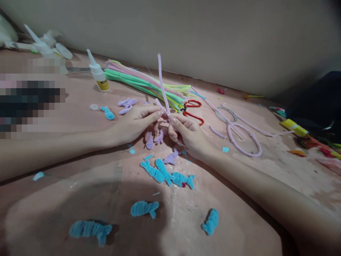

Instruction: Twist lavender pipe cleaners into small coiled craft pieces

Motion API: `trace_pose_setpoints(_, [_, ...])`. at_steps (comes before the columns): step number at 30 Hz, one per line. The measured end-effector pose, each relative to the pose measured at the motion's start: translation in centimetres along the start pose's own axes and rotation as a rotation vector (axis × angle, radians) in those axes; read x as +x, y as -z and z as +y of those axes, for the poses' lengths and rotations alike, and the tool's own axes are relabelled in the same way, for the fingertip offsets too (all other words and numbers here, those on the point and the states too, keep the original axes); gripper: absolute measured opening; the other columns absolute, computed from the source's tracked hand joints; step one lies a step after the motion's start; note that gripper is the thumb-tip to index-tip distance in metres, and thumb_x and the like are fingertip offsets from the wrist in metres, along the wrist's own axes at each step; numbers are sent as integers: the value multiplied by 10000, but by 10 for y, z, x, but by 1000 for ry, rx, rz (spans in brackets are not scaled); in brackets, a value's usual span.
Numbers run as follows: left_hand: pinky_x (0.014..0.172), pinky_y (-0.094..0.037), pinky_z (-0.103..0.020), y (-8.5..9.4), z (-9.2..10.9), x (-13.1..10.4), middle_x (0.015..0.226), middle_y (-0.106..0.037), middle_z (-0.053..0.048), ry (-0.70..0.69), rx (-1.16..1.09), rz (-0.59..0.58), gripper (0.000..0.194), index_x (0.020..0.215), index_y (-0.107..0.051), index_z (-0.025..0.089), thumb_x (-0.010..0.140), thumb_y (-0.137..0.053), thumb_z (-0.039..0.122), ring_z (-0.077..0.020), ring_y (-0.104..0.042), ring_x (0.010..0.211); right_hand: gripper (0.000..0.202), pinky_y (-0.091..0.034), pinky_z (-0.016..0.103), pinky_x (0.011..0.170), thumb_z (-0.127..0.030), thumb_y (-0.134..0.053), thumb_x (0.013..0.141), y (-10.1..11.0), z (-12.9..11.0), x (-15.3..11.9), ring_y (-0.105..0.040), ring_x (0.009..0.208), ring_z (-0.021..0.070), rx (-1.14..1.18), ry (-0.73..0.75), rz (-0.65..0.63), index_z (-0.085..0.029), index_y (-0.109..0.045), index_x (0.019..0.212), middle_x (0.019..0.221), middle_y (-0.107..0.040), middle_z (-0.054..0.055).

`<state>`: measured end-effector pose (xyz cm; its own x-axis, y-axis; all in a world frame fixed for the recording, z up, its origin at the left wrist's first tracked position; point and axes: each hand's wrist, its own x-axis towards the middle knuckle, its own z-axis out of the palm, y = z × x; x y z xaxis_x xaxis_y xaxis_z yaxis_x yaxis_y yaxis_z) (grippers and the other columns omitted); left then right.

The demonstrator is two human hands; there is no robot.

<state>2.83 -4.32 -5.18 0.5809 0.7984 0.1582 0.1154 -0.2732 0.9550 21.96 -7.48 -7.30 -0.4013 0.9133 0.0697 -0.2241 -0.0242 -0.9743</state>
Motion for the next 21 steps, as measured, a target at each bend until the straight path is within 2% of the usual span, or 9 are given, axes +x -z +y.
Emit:
trace_pose_setpoints(4, [440, -393, -252, 3, 2, 0, 647, -597, 2, -74, 259, 20, 336, 793, -568, 194, 1033, -443, 393, -115, -521, 468, 280, -235, 200, 339, -462, -674, 989, 1, 1, 0, -307, 397, 40, 43, 19, -12, -189, -611, 988, 579, -481, -114])
trace_pose_setpoints(7, [621, -461, -279, 6, 5, 2, 660, -578, -9, -190, 539, 52, 341, 721, -517, 198, 1022, -407, 315, -143, -549, 616, 268, -258, 192, 338, -446, -657, 1003, 0, 1, 0, -306, 389, 41, 64, 18, -30, -182, -613, 1027, 577, -482, -118])
trace_pose_setpoints(10, [749, -478, -306, 7, 5, 3, 698, -577, -26, -304, 718, 52, 335, 696, -467, 204, 1008, -378, 286, -171, -577, 743, 251, -276, 189, 342, -418, -613, 1036, 0, 1, -1, -317, 378, 44, 72, 7, -58, -189, -580, 940, 555, -471, -114])
trace_pose_setpoints(15, [906, -503, -353, 14, -1, 3, 949, -694, -95, -404, 931, -34, 335, 822, -611, 178, 1012, -359, 290, -233, -650, 976, 312, -283, 183, 351, -424, -580, 1055, 0, 1, -1, -319, 379, 41, 43, 10, -65, -195, -544, 845, 526, -441, -111])
trace_pose_setpoints(18, [926, -494, -350, 20, 1, 2, 1130, -719, -124, -430, 984, -59, 374, 939, -692, 156, 1039, -366, 306, -236, -652, 1039, 305, -281, 182, 367, -428, -591, 1050, 1, 1, -1, -334, 396, 37, 9, 15, -48, -187, -559, 866, 544, -446, -110])
trace_pose_setpoints(21, [896, -491, -307, 24, 4, 3, 1052, -746, -89, -350, 824, -77, 420, 964, -726, 140, 1079, -371, 334, -177, -648, 930, 300, -258, 185, 373, -453, -606, 1040, 1, 1, -1, -338, 413, 33, -11, 26, -67, -168, -609, 946, 574, -456, -108])
